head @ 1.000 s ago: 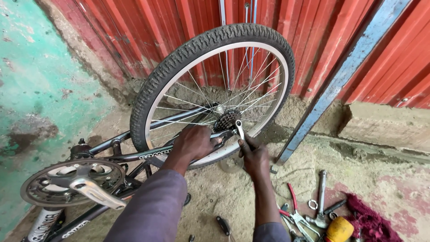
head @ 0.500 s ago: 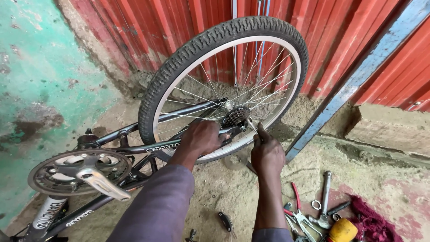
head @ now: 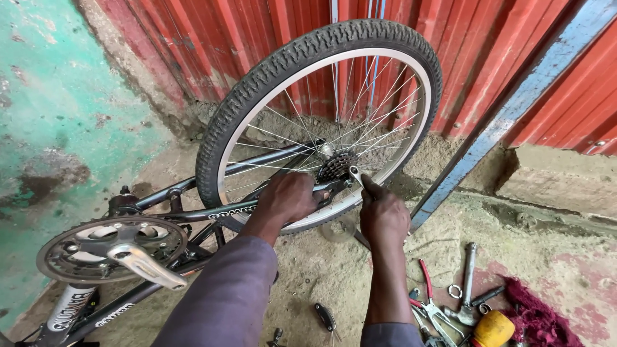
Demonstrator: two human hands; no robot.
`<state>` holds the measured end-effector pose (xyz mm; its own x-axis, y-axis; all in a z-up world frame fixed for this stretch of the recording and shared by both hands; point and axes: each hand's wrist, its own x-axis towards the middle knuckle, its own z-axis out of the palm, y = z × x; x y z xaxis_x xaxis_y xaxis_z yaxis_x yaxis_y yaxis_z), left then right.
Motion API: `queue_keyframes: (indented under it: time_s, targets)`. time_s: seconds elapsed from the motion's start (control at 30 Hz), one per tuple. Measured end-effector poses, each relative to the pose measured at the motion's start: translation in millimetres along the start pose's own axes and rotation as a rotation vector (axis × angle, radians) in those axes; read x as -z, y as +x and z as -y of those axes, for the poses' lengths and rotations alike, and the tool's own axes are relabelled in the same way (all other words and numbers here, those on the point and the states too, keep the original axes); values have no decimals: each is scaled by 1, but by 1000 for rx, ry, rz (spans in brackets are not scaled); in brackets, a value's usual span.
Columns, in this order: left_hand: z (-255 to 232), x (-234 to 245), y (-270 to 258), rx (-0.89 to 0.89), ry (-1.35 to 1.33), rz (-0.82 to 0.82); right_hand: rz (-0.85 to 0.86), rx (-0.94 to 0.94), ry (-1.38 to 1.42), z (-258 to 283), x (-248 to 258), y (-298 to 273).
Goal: The person works on the rear wheel and derailleur of a bicycle that is lying upside down. They use a wrench to tighten the axle nuts and adjust the derailleur mechanism, then use a screwdriver to make further adjustments to the derailleur.
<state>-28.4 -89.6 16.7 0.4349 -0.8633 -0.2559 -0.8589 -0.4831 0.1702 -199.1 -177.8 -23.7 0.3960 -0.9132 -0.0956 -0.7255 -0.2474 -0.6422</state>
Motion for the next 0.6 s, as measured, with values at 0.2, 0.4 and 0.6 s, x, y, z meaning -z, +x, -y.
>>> queue_keyframes:
  time_s: [0.2,0.4,0.6]
  targets:
    - [-10,13,-15,7,-17,25,35,68,52,-27,-16,25]
    - [0,5,-4,3,-66,90,-54,105,677,-30,-45,1]
    - [-5,12,-9,9,-62,115,-367,40,1138,-15,-36,-4]
